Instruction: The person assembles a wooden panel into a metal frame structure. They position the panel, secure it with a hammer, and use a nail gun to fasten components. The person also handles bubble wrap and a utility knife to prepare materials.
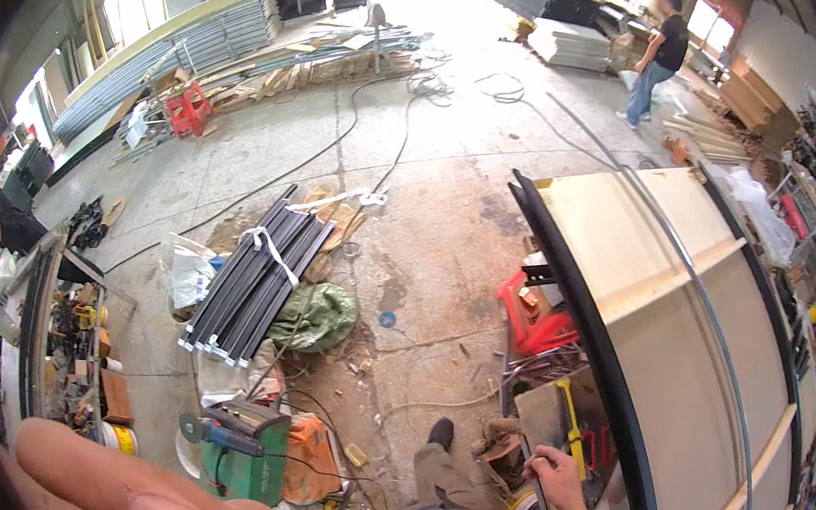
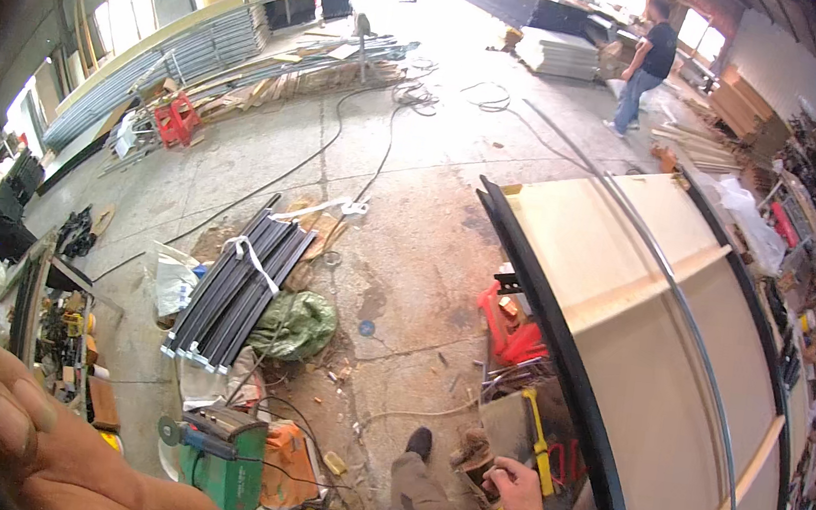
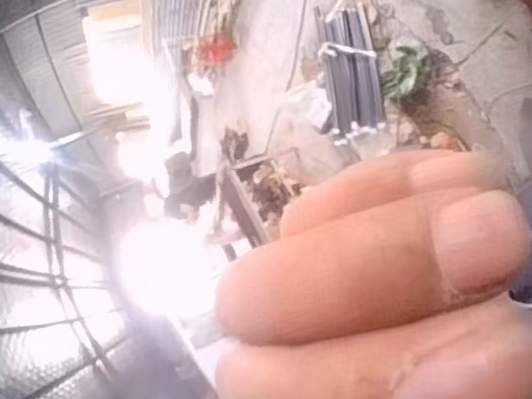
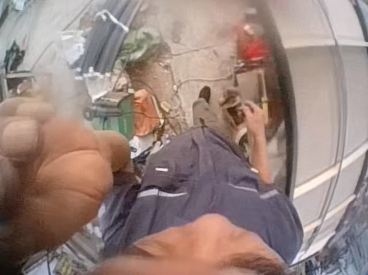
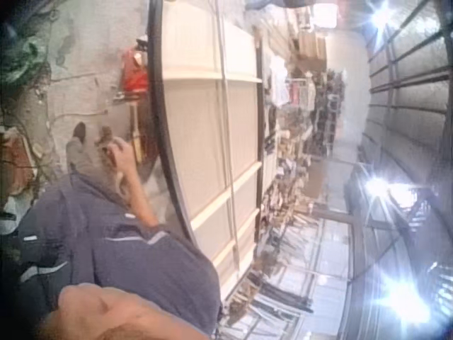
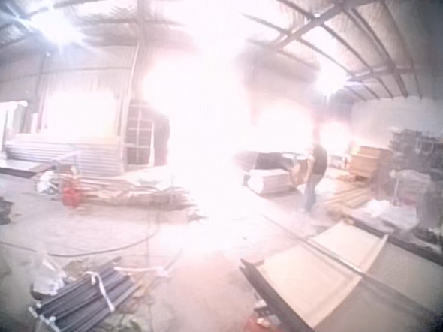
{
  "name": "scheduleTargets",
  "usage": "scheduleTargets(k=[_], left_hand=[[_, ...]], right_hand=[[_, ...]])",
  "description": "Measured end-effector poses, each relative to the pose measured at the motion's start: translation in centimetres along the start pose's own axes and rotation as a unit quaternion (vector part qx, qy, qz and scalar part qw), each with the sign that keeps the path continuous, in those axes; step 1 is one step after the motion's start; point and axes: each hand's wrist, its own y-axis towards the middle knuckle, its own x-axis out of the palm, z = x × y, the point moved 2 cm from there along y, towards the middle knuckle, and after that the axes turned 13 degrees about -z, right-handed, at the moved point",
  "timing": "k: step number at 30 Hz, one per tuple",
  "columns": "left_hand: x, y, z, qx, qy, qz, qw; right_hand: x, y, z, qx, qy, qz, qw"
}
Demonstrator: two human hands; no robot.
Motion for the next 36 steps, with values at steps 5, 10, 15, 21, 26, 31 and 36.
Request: scheduleTargets(k=[5,10,15,21,26,31,36], left_hand=[[5.3,2.8,-8.7,-0.037,-0.042,-0.001,0.998],[4.8,5.7,-11.9,-0.030,-0.013,0.012,0.999],[7.0,8.8,-15.2,-0.046,-0.075,0.016,0.996],[17.3,6.6,-20.6,-0.295,-0.183,0.125,0.929],[28.9,-5.6,-28.7,-0.464,-0.269,-0.110,0.837],[43.0,-30.9,-33.8,-0.549,-0.305,-0.289,0.723],[44.9,-48.4,-33.9,-0.540,-0.338,-0.558,0.532]], right_hand=[[-2.1,6.7,-7.6,-0.026,-0.129,0.022,0.991],[-2.6,11.0,-14.4,-0.078,-0.028,0.069,0.994],[-5.3,12.5,-16.0,-0.161,-0.166,0.052,0.971],[-6.6,13.4,-15.8,-0.117,0.022,0.179,0.977],[-9.5,15.3,-16.8,-0.151,0.032,0.302,0.941],[-11.9,18.2,-16.4,-0.145,-0.023,0.449,0.881],[-13.9,18.8,-12.7,-0.048,-0.025,0.554,0.831]])
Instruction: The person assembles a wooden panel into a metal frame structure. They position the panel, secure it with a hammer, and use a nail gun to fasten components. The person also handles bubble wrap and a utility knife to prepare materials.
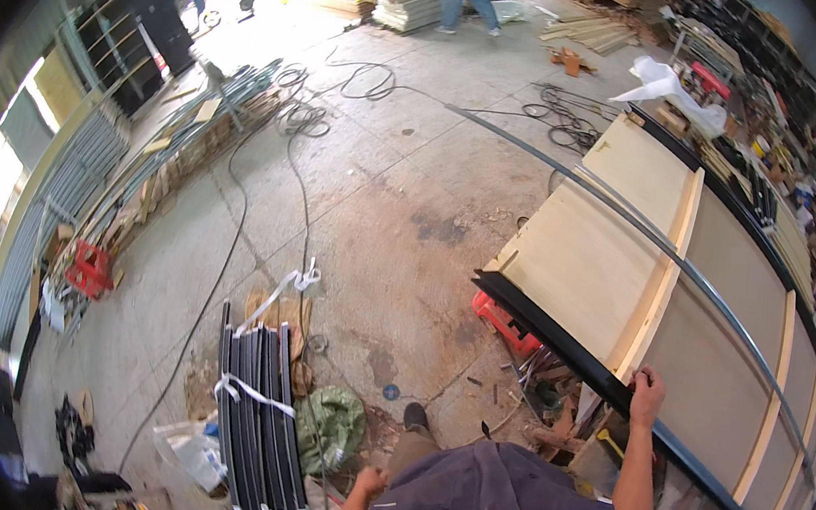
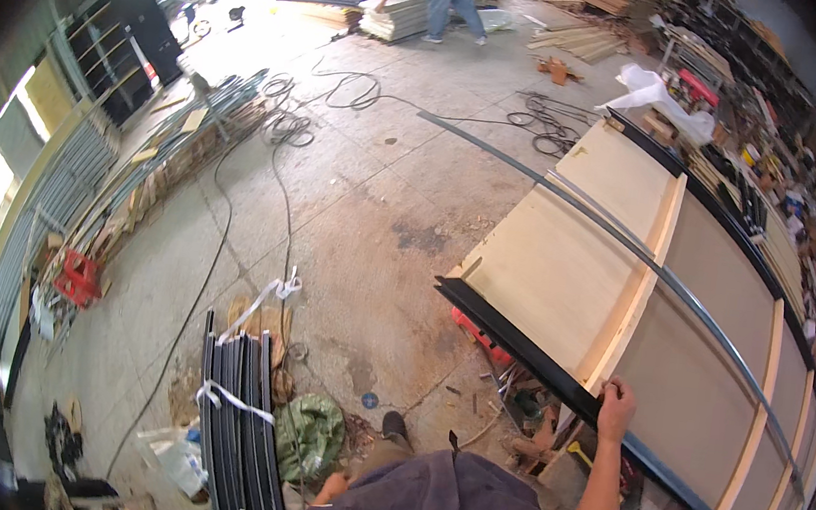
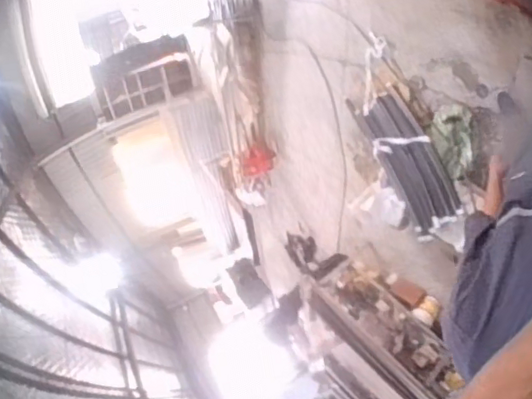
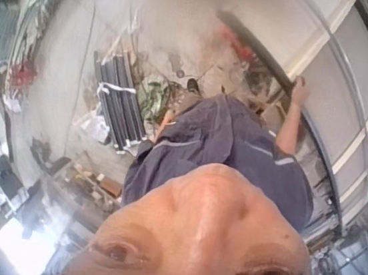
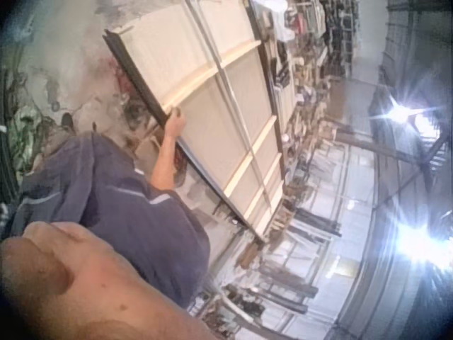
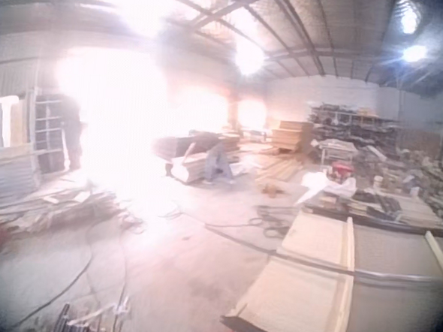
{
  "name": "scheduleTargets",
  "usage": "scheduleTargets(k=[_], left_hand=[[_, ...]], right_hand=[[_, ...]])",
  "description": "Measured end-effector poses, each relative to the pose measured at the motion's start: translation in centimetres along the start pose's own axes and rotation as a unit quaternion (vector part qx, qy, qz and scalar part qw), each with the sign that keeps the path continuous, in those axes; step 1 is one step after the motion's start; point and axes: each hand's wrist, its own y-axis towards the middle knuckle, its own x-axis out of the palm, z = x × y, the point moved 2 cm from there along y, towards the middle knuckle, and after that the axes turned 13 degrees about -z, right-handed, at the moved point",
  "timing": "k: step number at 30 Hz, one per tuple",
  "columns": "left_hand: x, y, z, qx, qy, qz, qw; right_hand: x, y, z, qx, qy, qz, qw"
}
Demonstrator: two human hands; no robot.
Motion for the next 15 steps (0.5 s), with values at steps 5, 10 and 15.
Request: scheduleTargets(k=[5,10,15], left_hand=[[-5.7,3.3,-5.5,-0.021,0.124,0.005,0.992],[-16.9,8.2,1.1,-0.007,-0.015,0.024,1.000],[-24.0,11.3,11.8,0.047,-0.185,0.059,0.980]], right_hand=[[1.6,-0.7,-1.8,0.015,-0.195,0.078,0.977],[1.4,0.0,0.5,0.042,-0.144,0.126,0.981],[2.2,0.3,-0.1,0.040,-0.202,0.136,0.969]])
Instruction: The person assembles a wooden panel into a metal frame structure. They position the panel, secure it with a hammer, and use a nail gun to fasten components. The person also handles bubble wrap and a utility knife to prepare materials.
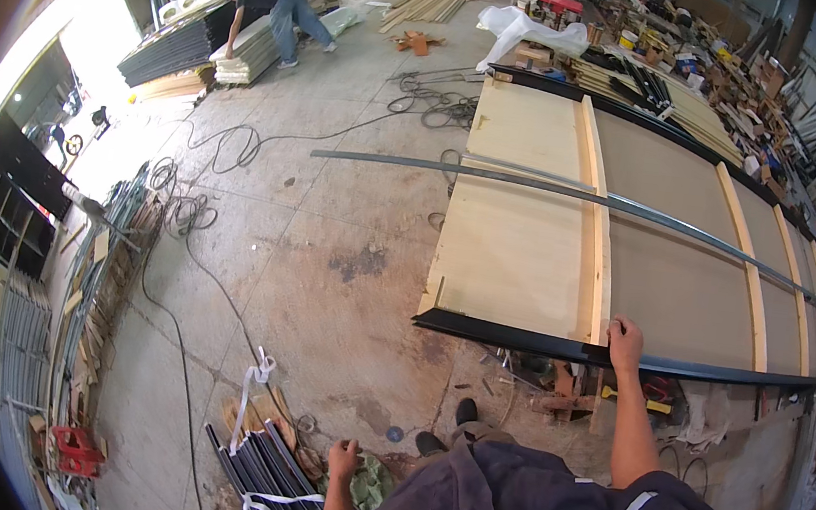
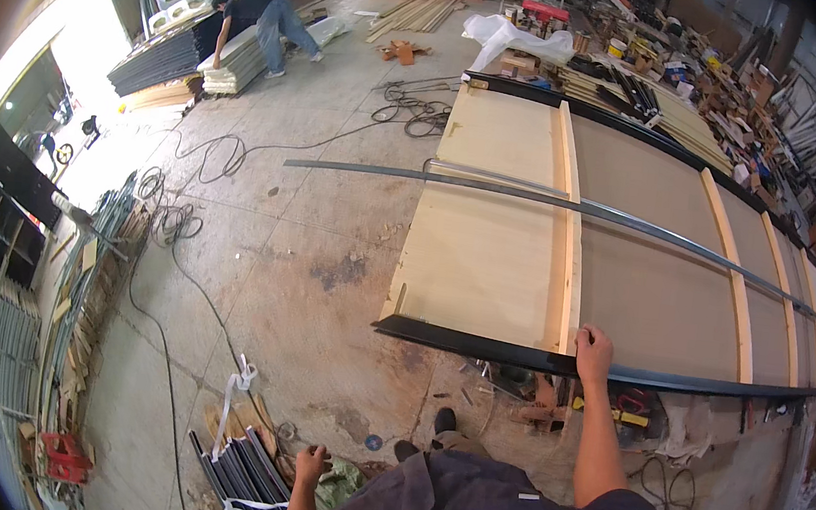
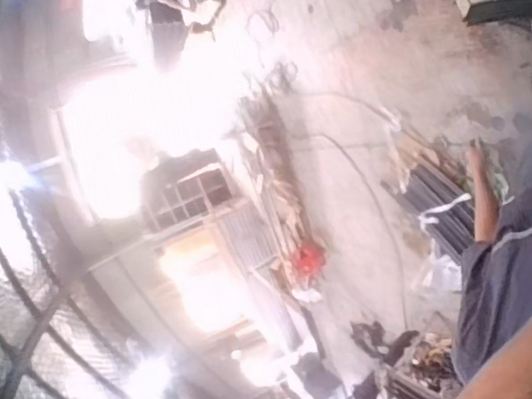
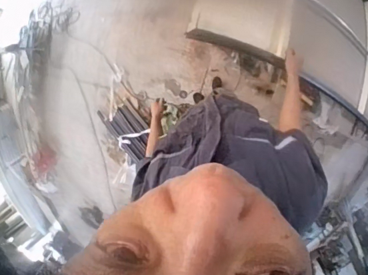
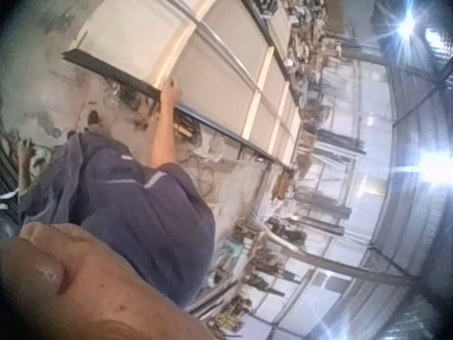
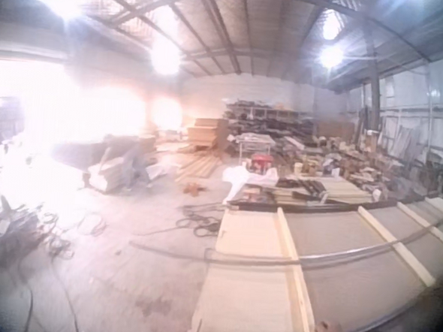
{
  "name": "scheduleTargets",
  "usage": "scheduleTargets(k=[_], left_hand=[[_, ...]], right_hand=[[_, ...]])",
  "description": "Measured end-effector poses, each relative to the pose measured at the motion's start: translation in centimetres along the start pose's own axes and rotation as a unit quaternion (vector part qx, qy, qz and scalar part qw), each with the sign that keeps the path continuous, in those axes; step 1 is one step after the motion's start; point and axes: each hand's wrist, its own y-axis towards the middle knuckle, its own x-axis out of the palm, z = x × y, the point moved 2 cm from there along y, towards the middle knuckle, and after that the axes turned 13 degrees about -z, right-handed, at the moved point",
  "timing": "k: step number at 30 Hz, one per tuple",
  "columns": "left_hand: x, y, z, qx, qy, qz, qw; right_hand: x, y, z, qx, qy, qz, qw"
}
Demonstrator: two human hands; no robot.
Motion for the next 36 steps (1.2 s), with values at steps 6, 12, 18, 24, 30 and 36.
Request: scheduleTargets(k=[6,12,18,24,30,36], left_hand=[[2.9,3.0,4.9,0.032,-0.023,-0.044,0.998],[5.5,0.8,3.1,-0.019,0.197,-0.063,0.978],[6.0,-0.3,2.6,-0.007,0.322,-0.054,0.945],[7.3,2.0,5.8,0.013,0.270,-0.065,0.961],[7.8,5.8,11.1,0.029,0.242,-0.067,0.968],[4.9,8.0,11.0,0.038,0.290,-0.058,0.955]], right_hand=[[0.6,0.0,0.3,-0.023,0.018,0.014,0.999],[-0.3,-0.6,-0.7,0.021,0.035,-0.006,0.999],[-0.4,-0.2,0.0,0.030,0.060,-0.043,0.997],[-1.0,0.0,-0.5,0.043,0.075,-0.050,0.995],[-0.9,0.2,-0.2,0.089,0.110,-0.064,0.988],[0.4,-0.3,0.9,0.089,0.183,-0.032,0.978]])
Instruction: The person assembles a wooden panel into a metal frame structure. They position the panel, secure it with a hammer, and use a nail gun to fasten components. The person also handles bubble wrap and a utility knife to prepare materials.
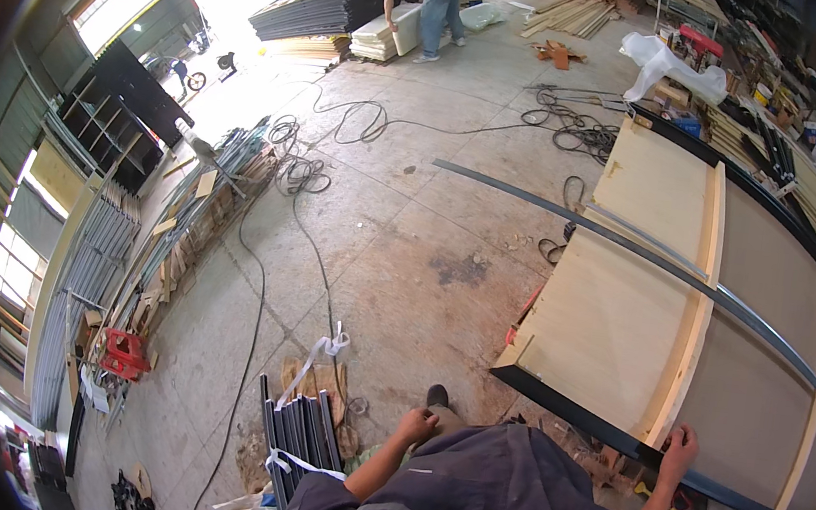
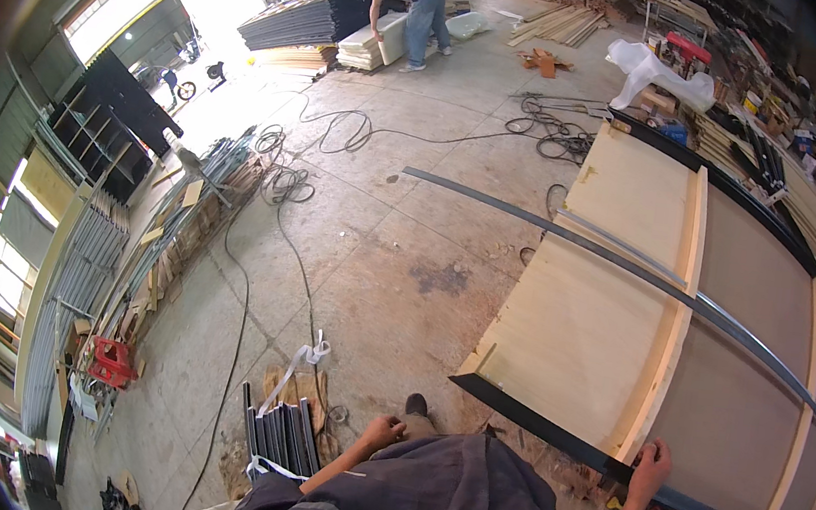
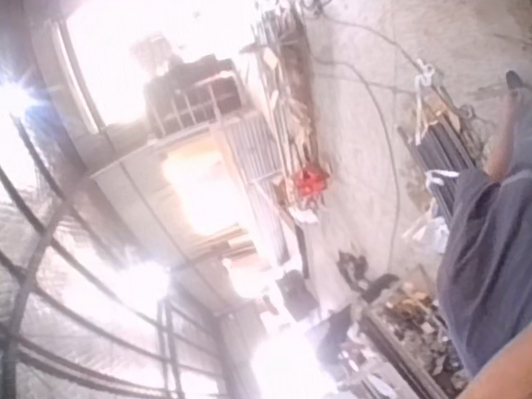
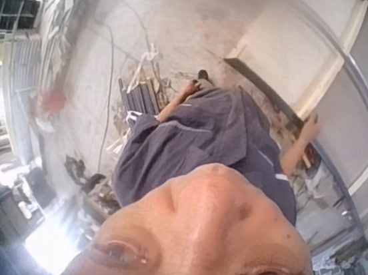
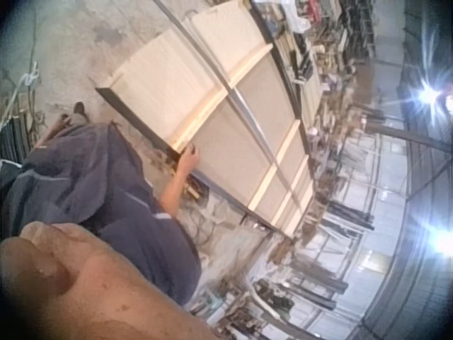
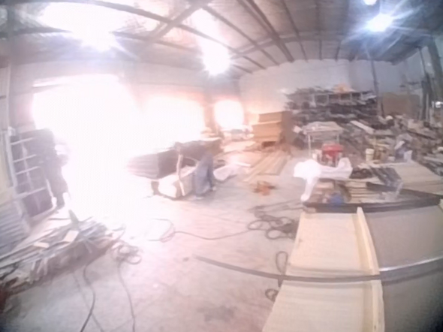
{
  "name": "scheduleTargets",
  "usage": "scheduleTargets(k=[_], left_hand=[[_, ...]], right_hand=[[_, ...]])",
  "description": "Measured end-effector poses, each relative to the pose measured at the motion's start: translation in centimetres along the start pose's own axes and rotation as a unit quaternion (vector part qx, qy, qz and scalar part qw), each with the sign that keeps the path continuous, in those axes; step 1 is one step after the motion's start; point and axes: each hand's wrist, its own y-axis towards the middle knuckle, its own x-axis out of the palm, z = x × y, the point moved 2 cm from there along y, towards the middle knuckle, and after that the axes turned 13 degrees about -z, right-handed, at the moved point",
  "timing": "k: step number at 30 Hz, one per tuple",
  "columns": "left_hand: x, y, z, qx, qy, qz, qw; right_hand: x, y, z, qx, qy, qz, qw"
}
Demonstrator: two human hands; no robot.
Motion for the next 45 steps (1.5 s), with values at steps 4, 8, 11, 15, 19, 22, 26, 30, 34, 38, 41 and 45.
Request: scheduleTargets(k=[4,8,11,15,19,22,26,30,34,38,41,45], left_hand=[[-2.5,2.7,-0.8,0.009,0.010,-0.004,1.000],[-6.6,4.7,0.4,0.021,0.001,-0.051,0.998],[-9.8,5.2,-0.6,0.035,0.031,-0.047,0.998],[-14.3,7.5,-4.4,0.043,0.053,-0.078,0.995],[-18.6,10.0,-7.0,0.066,0.134,-0.083,0.985],[-21.5,10.5,-5.3,0.056,0.159,-0.101,0.980],[-24.7,10.0,-1.6,0.056,0.135,-0.125,0.981],[-25.3,11.2,0.5,0.041,0.040,-0.172,0.983],[-24.5,12.6,1.3,0.051,0.032,-0.185,0.981],[-23.1,12.4,2.6,0.098,0.124,-0.193,0.968],[-22.0,16.3,-2.3,0.173,0.209,-0.196,0.942],[-20.4,18.4,-4.3,0.195,0.296,-0.192,0.915]], right_hand=[[-0.1,-0.4,0.0,-0.001,0.004,0.054,0.999],[-1.1,0.9,4.2,-0.018,-0.144,0.142,0.979],[2.2,-0.4,-0.4,-0.050,-0.196,0.219,0.955],[6.1,-1.9,-4.4,-0.010,-0.248,0.230,0.941],[8.2,-2.8,-5.6,-0.002,-0.281,0.285,0.916],[7.8,-2.3,-3.6,0.020,-0.278,0.295,0.914],[9.3,-2.4,-5.8,0.043,-0.270,0.318,0.908],[9.4,-2.6,-6.9,0.049,-0.303,0.329,0.893],[9.5,-2.3,-7.0,0.050,-0.308,0.336,0.888],[9.1,-2.8,-7.1,0.063,-0.310,0.336,0.887],[9.2,-2.7,-7.6,0.051,-0.293,0.335,0.894],[9.7,-2.5,-9.0,0.022,-0.258,0.344,0.902]])
